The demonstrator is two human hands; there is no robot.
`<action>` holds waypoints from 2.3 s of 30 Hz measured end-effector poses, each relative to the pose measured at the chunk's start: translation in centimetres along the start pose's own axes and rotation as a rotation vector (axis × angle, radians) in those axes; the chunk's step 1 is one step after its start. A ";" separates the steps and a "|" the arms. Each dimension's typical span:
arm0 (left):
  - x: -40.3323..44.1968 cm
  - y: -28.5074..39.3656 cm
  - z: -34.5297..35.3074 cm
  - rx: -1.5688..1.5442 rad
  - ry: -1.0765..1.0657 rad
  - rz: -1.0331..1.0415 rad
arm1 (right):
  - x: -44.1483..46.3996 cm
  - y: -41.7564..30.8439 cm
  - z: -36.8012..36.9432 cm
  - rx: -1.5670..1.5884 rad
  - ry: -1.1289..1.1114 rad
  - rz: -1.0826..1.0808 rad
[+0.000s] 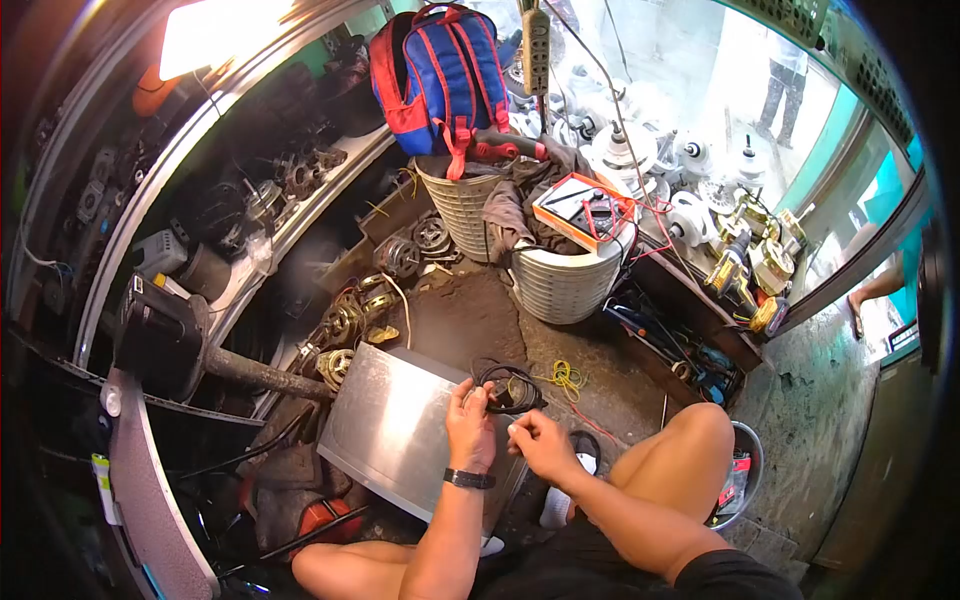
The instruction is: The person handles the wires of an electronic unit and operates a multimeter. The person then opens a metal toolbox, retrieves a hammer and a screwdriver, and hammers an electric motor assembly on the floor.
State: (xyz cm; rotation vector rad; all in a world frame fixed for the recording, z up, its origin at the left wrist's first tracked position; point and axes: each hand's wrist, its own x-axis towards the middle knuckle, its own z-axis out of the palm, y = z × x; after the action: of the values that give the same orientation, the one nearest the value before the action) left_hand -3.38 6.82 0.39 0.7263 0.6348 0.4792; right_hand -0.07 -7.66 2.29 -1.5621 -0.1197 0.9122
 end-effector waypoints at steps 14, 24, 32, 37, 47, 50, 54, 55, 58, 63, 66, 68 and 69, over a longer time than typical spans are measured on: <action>-1.7 2.0 4.4 0.137 -0.090 -0.029 | 1.3 -8.8 -2.4 -0.697 0.154 -0.905; -1.4 2.6 1.6 0.371 -0.267 -0.202 | 0.3 -8.6 -2.0 -0.380 0.105 -0.628; 0.5 22.0 -13.7 1.939 -0.657 0.287 | 2.7 -0.1 -1.7 -0.368 0.617 -0.567; 1.4 30.9 -26.1 1.438 0.109 -0.013 | 4.6 8.5 -3.5 0.552 0.676 0.048; 1.4 13.0 -35.6 0.152 0.402 0.395 | 8.3 13.5 -1.2 0.758 0.257 0.161; 5.0 12.0 -36.6 0.072 0.503 0.326 | 8.8 14.8 -1.9 0.853 0.120 0.189; 5.6 11.6 -35.9 -0.041 0.555 0.318 | 9.7 14.8 -1.6 0.863 0.043 0.138; 5.3 11.8 -35.1 -0.068 0.572 0.325 | 9.7 14.7 -1.6 0.843 0.014 0.162; 3.3 11.5 -34.9 -0.037 0.564 0.407 | 9.5 13.2 -1.5 0.752 0.045 0.149; -2.5 9.1 -33.3 -0.117 0.720 0.414 | 10.7 12.4 -3.6 0.686 0.193 0.153; -5.7 9.6 -31.1 -0.036 0.748 0.477 | 11.1 12.9 -4.9 0.685 0.186 0.102; -7.1 9.5 -31.6 -0.009 0.708 0.555 | 10.4 10.7 -3.6 0.538 0.215 0.069; -8.5 10.3 -30.8 -0.020 0.658 0.576 | 10.3 9.9 -3.1 0.507 0.210 0.058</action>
State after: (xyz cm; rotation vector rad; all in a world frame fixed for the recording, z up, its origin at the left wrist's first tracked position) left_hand -32.19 22.51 -6.79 0.7276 1.0310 1.2853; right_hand 4.68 -6.71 -11.47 -1.1789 0.2892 0.7442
